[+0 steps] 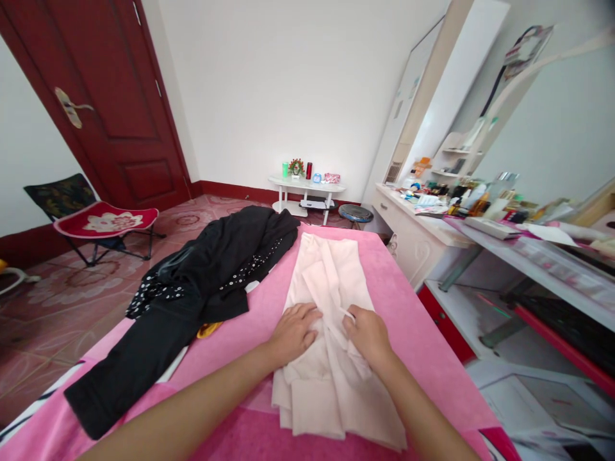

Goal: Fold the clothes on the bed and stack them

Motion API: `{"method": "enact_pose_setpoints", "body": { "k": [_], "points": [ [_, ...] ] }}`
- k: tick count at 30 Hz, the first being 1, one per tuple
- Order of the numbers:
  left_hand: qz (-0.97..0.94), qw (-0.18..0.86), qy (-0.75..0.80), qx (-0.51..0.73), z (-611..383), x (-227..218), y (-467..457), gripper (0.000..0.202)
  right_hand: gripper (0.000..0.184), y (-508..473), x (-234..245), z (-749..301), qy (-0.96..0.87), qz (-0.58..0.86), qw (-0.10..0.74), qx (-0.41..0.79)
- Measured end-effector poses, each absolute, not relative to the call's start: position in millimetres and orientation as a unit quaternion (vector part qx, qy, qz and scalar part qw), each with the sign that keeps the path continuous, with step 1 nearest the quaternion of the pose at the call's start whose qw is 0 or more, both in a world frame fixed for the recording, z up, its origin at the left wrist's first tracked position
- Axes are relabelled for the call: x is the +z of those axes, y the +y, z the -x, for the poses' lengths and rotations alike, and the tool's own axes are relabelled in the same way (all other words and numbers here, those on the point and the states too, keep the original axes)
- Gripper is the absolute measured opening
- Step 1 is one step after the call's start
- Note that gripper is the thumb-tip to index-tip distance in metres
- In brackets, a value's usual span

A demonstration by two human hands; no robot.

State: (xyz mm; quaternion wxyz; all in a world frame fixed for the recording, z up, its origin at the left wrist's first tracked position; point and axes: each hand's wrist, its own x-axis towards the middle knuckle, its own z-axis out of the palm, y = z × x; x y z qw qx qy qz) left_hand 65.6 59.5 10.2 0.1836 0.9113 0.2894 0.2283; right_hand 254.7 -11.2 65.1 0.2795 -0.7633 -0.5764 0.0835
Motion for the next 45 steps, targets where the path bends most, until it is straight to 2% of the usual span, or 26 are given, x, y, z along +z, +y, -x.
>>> {"method": "enact_pose_setpoints", "body": {
  "k": [3, 4, 6, 9, 11, 14, 17, 21, 24, 26, 28, 31, 34, 37, 39, 45],
  "points": [
    [-0.879, 0.253, 0.285, 0.285, -64.0, 13.1, 60.2, 0.047, 0.024, -13.5, 84.7, -266.2, -0.421, 0.685, 0.537, 0.256],
    [-0.856, 0.282, 0.291, 0.32, -63.6, 17.7, 60.6, 0.044, 0.024, -17.3, 92.2, -267.4, -0.36, 0.647, 0.599, 0.306],
    [-0.798, 0.319, 0.313, 0.404, -63.5, 33.3, 62.2, 0.037, 0.026, -29.1, 103.0, -264.0, -0.269, 0.591, 0.66, 0.378],
    [-0.736, 0.294, 0.336, 0.508, -67.3, 64.8, 67.1, 0.029, 0.027, -53.9, 100.1, -247.2, -0.218, 0.567, 0.661, 0.44],
    [-0.742, 0.268, 0.322, 0.523, -75.0, 80.3, 71.7, 0.028, 0.026, -70.6, 87.3, -234.3, -0.21, 0.565, 0.644, 0.472],
    [-0.806, 0.254, 0.296, 0.445, -95.7, 80.7, 80.0, 0.031, 0.027, -89.1, 65.2, -223.0, -0.197, 0.539, 0.634, 0.518],
    [-0.861, 0.232, 0.327, 0.313, -119.7, 55.9, 88.5, 0.039, 0.034, -96.6, 51.2, -224.5, -0.19, 0.522, 0.628, 0.544],
    [-0.886, 0.184, 0.379, 0.193, -137.4, 16.8, 95.8, 0.062, 0.049, -89.8, 40.7, -244.4, -0.192, 0.573, 0.605, 0.518],
    [-0.899, 0.161, 0.365, 0.181, -137.7, 1.1, 97.2, 0.062, 0.06, -69.7, 32.8, -271.6, -0.214, 0.626, 0.579, 0.476],
    [-0.905, 0.161, 0.349, 0.181, -135.5, -2.6, 97.3, 0.062, 0.06, -48.0, 29.6, -290.8, -0.278, 0.66, 0.559, 0.417],
    [-0.908, 0.162, 0.341, 0.183, -133.6, -2.8, 97.4, 0.064, 0.05, -20.8, 29.4, -305.8, -0.383, 0.691, 0.528, 0.31],
    [-0.907, 0.159, 0.344, 0.185, -132.6, 0.0, 97.7, 0.065, 0.041, 24.5, 30.7, -315.4, -0.545, 0.706, 0.436, 0.121],
    [-0.908, 0.16, 0.35, 0.166, -132.8, 4.0, 98.4, 0.069, 0.05, 66.6, 25.2, -316.2, -0.651, 0.698, 0.298, 0.023],
    [-0.91, 0.163, 0.35, 0.152, -133.3, 6.2, 99.3, 0.072, 0.056, 99.7, 11.5, -320.8, -0.686, 0.712, 0.151, 0.018],
    [-0.908, 0.162, 0.352, 0.16, -133.6, 6.0, 99.7, 0.07, 0.057, 116.4, 2.7, -327.8, -0.673, 0.733, 0.092, 0.027],
    [-0.906, 0.157, 0.356, 0.17, -133.0, 3.6, 99.3, 0.068, 0.06, 137.7, -4.6, -340.9, -0.631, 0.773, 0.047, 0.027]
  ]
}}
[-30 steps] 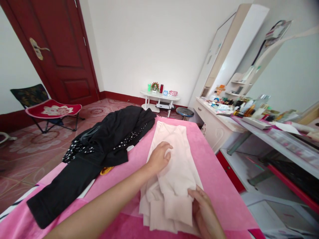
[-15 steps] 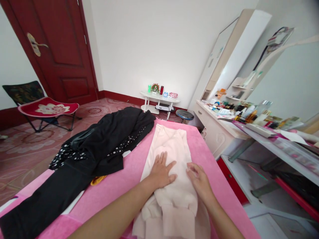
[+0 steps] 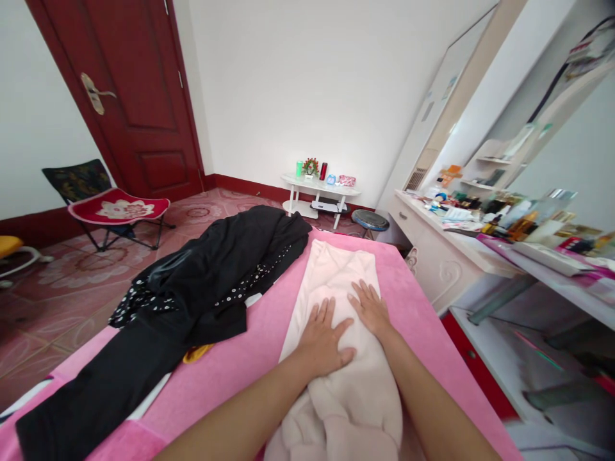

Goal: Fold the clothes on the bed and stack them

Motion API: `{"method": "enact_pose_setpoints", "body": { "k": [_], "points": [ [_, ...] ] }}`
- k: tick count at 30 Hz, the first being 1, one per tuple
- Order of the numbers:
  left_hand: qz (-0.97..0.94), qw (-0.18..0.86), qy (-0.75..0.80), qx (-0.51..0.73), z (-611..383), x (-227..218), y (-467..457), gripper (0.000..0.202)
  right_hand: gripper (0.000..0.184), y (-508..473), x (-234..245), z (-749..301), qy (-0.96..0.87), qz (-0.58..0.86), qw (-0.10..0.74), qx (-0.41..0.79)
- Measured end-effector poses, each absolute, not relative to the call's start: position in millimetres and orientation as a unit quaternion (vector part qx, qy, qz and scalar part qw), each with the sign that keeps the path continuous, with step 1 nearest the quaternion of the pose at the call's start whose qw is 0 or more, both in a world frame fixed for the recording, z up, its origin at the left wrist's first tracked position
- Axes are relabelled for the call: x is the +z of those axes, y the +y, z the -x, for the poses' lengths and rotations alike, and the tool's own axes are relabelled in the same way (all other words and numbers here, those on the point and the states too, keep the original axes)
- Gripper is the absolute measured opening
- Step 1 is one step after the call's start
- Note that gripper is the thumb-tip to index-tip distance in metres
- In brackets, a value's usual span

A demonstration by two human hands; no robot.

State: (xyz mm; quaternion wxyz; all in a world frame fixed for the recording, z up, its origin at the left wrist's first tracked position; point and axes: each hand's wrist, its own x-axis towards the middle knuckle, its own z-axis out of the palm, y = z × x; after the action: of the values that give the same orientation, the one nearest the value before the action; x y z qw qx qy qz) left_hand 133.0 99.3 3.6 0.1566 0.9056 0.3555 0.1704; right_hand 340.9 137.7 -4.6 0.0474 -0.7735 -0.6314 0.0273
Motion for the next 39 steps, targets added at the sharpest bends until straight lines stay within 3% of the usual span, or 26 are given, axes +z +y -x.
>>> {"method": "enact_pose_setpoints", "body": {
  "k": [17, 20, 22, 26, 32, 39],
  "points": [
    [-0.942, 0.263, 0.193, 0.083, -80.6, 27.7, 65.1, 0.07, 0.049, -26.8, -8.1, -328.5, -0.729, 0.675, 0.109, 0.035],
    [-0.941, 0.281, 0.172, 0.076, -62.3, 32.0, 44.4, 0.054, 0.046, -62.8, 1.5, -314.2, -0.764, 0.631, 0.129, 0.041],
    [-0.942, 0.289, 0.151, 0.075, -48.2, 34.7, 31.5, 0.042, 0.048, -85.3, 11.0, -306.2, -0.802, 0.581, 0.123, 0.053],
    [-0.946, 0.296, 0.091, 0.099, -14.0, 40.5, 18.1, 0.049, 0.053, -119.8, 31.8, -310.4, -0.848, 0.519, 0.07, 0.085],
    [-0.951, 0.245, 0.123, 0.145, 33.8, 37.3, 48.8, 0.048, 0.054, -126.1, 43.1, -359.7, -0.833, 0.549, 0.028, 0.061],
    [-0.958, 0.235, 0.103, 0.127, 35.7, 44.3, 66.4, 0.045, 0.05, -96.8, 40.8, -354.2, -0.817, 0.568, 0.056, 0.076]
  ]
}}
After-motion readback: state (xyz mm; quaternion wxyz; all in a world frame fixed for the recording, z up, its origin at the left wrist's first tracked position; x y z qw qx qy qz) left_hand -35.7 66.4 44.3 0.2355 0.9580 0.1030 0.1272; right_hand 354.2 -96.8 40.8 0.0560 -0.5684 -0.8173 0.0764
